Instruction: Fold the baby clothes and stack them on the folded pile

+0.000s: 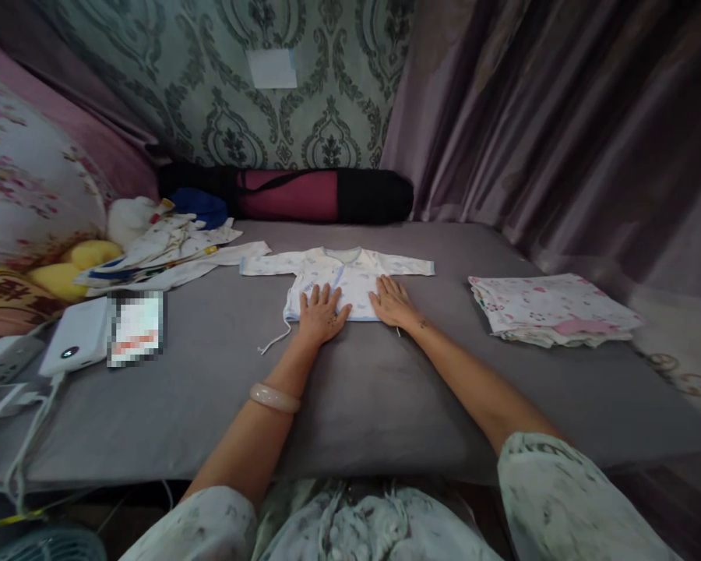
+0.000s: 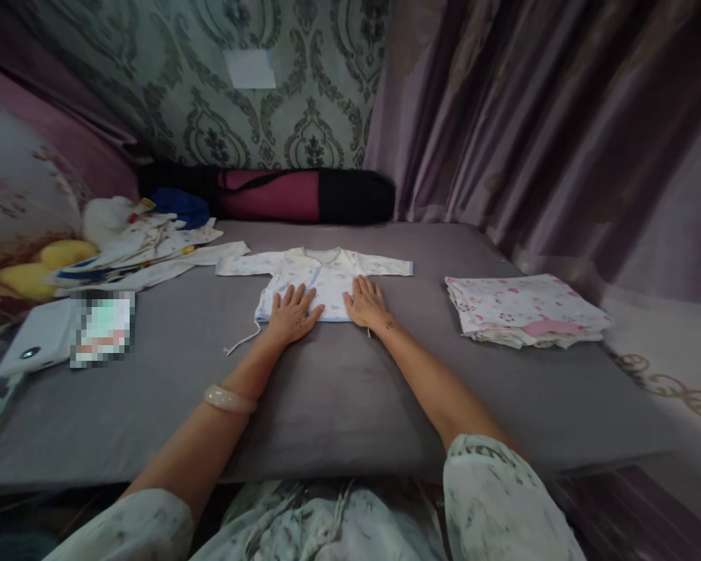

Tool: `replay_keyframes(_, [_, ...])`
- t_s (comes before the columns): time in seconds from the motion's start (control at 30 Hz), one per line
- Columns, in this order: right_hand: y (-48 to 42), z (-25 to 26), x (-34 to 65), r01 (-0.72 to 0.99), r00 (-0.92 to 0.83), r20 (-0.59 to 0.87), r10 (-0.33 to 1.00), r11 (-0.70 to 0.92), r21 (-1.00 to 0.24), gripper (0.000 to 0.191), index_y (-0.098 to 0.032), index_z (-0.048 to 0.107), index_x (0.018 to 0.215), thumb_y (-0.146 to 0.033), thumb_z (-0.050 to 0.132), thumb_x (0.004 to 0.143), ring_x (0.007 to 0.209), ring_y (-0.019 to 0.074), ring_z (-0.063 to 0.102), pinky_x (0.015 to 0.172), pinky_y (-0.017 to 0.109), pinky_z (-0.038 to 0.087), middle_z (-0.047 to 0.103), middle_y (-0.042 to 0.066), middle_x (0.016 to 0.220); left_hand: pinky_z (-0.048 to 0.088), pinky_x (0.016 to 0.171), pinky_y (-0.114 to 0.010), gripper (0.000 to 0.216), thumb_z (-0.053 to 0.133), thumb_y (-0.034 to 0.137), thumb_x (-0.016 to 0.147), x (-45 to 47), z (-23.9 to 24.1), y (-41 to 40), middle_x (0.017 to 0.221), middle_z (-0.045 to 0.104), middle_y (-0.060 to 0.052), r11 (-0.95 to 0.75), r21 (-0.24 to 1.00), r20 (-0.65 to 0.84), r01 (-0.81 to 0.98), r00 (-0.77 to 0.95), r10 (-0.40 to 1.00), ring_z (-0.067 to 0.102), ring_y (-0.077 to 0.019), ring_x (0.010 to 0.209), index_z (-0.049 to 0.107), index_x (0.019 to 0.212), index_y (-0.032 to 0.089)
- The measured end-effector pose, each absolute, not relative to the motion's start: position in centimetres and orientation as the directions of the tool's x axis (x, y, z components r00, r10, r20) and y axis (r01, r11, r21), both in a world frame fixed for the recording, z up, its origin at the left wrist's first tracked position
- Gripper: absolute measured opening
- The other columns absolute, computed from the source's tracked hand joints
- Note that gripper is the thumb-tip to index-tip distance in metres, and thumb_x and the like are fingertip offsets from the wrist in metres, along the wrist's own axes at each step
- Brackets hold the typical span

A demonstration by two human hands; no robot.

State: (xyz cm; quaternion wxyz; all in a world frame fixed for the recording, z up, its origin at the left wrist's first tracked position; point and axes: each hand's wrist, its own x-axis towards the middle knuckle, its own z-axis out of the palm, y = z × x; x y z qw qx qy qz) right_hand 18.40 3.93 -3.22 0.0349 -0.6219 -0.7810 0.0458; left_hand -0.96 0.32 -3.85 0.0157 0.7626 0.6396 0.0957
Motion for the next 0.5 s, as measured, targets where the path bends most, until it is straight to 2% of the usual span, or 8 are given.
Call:
replay_keyframes(0.1, [3.9, -3.0, 17.7, 0.957, -0.275, 0.028, 0.961, 0.276, -0.089, 0.06, -0.01, 0.031, 0.146, -0.043, 0.016, 0.098, 0.143, 0.0249, 0.014, 0.115, 0.05, 0.005, 0.024, 0.012, 0.154, 0.019, 0.111, -0.054, 0.055, 0.034, 0.05, 0.093, -1.0, -3.5, 0.2, 0.15, 0.036, -0.01, -0.188, 0.174, 0.162, 0.967, 0.161, 0.974, 0.026, -0.0323, 0.14, 0.044, 0.139, 0.021])
replay_keyframes(0.17, [4.1, -2.7, 17.3, 0.95, -0.298, 0.019, 0.954, 0.298, -0.089, 0.061, -0.01, 0.032, 0.146, -0.044, 0.017, 0.098, 0.143, 0.0251, 0.015, 0.115, 0.049, 0.004, 0.024, 0.013, 0.154, 0.022, 0.111, -0.052, 0.05, 0.037, 0.043, 0.092, -1.0, -3.2, 0.0, 0.148, 0.039, -0.011, -0.199, 0.195, 0.175, 0.96, 0.166, 0.971, 0.028, -0.031, 0.139, 0.048, 0.134, 0.019])
replay_keyframes(0.33, [6.0, -2.1, 17.1, 0.95, -0.292, 0.035, 0.956, 0.294, -0.105, 0.058, -0.011, 0.037, 0.143, -0.041, 0.017, 0.098, 0.143, 0.0248, 0.017, 0.115, 0.048, 0.002, 0.027, 0.013, 0.153, 0.021, 0.112, -0.05, 0.047, 0.041, 0.029, 0.089, -0.9, -2.5, -0.1, 0.15, 0.037, -0.01, -0.258, 0.222, 0.228, 0.94, 0.207, 0.951, 0.026, -0.0269, 0.14, 0.047, 0.135, 0.019])
replay_keyframes(0.4, [7.2, -2.2, 17.1, 0.961, -0.25, 0.066, 0.966, 0.255, -0.104, 0.058, -0.008, 0.033, 0.145, -0.04, 0.018, 0.098, 0.143, 0.0245, 0.013, 0.115, 0.046, 0.003, 0.022, 0.014, 0.155, 0.018, 0.113, -0.052, 0.046, 0.039, 0.029, 0.091, -0.9, -2.7, 0.0, 0.15, 0.037, -0.007, -0.3, 0.219, 0.252, 0.928, 0.243, 0.937, 0.023, -0.0262, 0.142, 0.046, 0.136, 0.022])
replay_keyframes(0.5, [8.9, -2.7, 16.9, 0.972, -0.203, 0.045, 0.978, 0.207, -0.111, 0.062, -0.003, 0.024, 0.147, -0.041, 0.019, 0.098, 0.144, 0.0251, 0.012, 0.115, 0.044, 0.006, 0.017, 0.016, 0.156, 0.017, 0.112, -0.056, 0.045, 0.035, 0.038, 0.095, -0.9, -3.1, 0.1, 0.149, 0.039, -0.006, -0.319, 0.225, 0.215, 0.921, 0.272, 0.938, 0.025, -0.0281, 0.141, 0.046, 0.136, 0.025])
